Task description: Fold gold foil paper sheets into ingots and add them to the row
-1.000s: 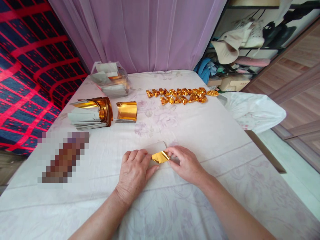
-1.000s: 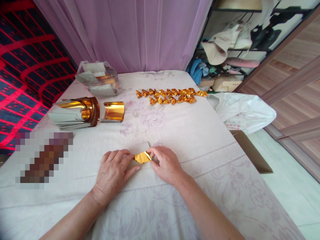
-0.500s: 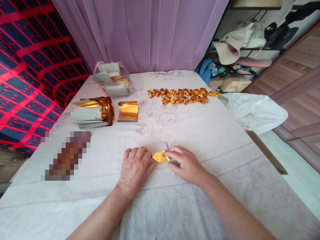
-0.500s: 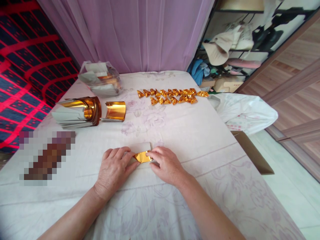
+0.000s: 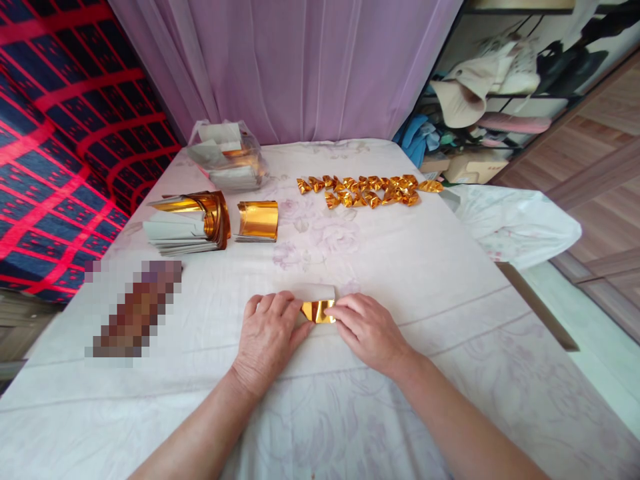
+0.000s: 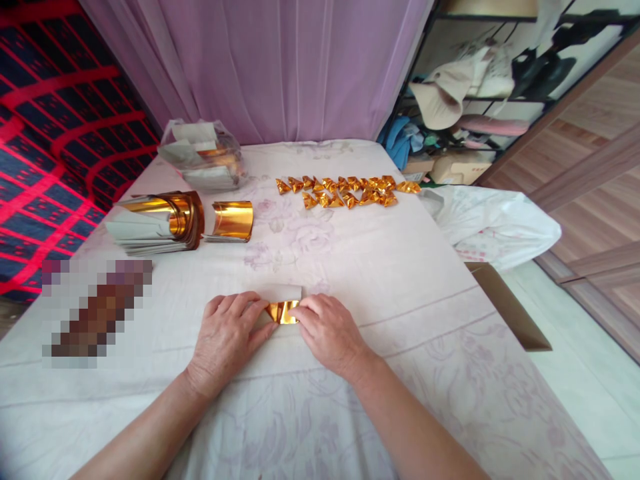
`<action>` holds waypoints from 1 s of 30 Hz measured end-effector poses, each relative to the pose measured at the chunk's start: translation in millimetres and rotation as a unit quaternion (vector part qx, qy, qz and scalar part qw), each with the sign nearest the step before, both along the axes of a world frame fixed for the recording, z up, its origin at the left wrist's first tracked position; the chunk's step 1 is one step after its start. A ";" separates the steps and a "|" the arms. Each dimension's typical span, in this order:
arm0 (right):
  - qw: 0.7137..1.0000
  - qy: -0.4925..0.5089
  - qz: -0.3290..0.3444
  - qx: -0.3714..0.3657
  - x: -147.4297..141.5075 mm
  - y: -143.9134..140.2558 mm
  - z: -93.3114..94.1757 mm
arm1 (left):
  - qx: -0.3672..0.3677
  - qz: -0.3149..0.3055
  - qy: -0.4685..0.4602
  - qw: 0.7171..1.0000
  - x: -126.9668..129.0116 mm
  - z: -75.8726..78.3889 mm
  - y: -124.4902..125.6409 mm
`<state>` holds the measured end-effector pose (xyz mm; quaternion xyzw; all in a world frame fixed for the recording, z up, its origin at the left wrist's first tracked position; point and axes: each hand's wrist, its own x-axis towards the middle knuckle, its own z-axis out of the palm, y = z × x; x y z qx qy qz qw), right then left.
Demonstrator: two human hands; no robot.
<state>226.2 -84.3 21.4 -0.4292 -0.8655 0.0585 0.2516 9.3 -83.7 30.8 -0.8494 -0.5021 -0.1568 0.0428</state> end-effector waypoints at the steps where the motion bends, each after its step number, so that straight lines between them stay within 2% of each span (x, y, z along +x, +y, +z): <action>1: 1.000 -0.012 0.000 0.020 0.1 0.2 1.3 | -0.002 0.000 0.000 1.000 -0.8 0.3 0.6; 7: 0.996 -0.013 0.013 0.092 -3.1 -0.4 6.7 | -0.013 0.010 -0.006 1.000 -0.1 2.2 1.9; 14: 0.996 -0.017 0.088 0.021 -11.4 -4.4 4.1 | -0.017 0.021 -0.020 0.999 2.2 2.5 1.1; 21: 0.998 -0.038 0.055 -0.011 -10.9 -6.2 6.4 | -0.013 0.023 -0.023 0.999 2.6 0.9 0.0; 30: 0.997 -0.025 0.073 0.009 -9.1 -4.2 3.9 | -0.026 0.024 -0.023 0.999 2.6 0.4 0.1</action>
